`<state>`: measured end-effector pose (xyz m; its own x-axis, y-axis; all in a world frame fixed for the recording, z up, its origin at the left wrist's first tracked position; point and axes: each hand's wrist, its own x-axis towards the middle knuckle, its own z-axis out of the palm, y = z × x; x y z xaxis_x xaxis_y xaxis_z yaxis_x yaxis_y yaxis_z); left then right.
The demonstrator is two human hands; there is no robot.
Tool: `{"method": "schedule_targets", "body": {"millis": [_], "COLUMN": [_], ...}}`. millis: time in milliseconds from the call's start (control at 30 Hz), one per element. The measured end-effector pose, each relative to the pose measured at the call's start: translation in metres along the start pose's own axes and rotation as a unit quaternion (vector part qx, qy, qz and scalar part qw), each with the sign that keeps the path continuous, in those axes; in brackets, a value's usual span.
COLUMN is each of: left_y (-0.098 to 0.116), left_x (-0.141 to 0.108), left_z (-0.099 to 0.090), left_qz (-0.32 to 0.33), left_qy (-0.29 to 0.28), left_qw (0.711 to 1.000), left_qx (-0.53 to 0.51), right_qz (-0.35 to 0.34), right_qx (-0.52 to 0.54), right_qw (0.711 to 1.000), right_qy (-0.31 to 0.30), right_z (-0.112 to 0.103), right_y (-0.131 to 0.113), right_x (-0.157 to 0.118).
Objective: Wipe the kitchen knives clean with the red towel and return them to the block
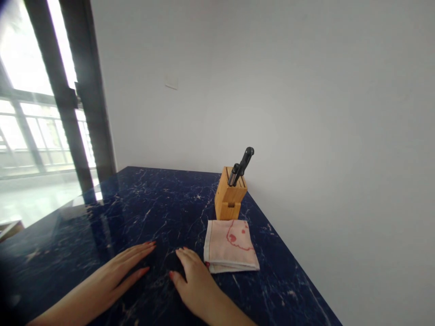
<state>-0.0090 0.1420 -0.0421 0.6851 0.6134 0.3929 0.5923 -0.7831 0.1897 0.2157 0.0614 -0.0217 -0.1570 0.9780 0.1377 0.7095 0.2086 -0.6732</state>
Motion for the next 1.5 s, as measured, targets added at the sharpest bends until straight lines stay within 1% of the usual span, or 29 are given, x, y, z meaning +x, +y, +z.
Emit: {"method": "schedule_targets", "body": {"millis": [133,267,367,500,867,1133,1500], "left_y": [-0.005,-0.005,-0.007,-0.008,-0.004,-0.002,-0.006], "left_x": [0.000,-0.002,-0.005,-0.007,-0.005,-0.005,-0.008], "left_z": [0.005,0.012,0.017,0.021,0.020,0.017,0.019], "left_qz": [0.004,0.015,0.009,0.009,0.014,0.003,0.013], "left_qy": [-0.002,-0.005,0.007,0.005,-0.021,-0.022,-0.026], "left_qw": [1.000,1.000,1.000,1.000,1.000,1.000,1.000], "left_qx": [0.005,0.005,0.004,-0.003,0.014,-0.010,0.006], "right_qz": [0.005,0.000,-0.005,-0.001,0.003,0.001,0.000], "right_qx": [0.001,-0.013,-0.023,-0.036,-0.060,-0.078,-0.088], "right_qw": [1.000,1.000,0.999,0.998,0.997,0.996,0.995], "right_qy": [-0.002,-0.024,-0.041,-0.046,-0.046,-0.043,-0.048], "right_z": [0.000,-0.002,-0.004,-0.003,-0.001,0.001,0.002], "right_y": [0.000,-0.001,-0.003,-0.004,-0.004,-0.005,-0.004], "right_x": [0.000,-0.001,-0.002,-0.002,-0.003,-0.004,-0.003]}}
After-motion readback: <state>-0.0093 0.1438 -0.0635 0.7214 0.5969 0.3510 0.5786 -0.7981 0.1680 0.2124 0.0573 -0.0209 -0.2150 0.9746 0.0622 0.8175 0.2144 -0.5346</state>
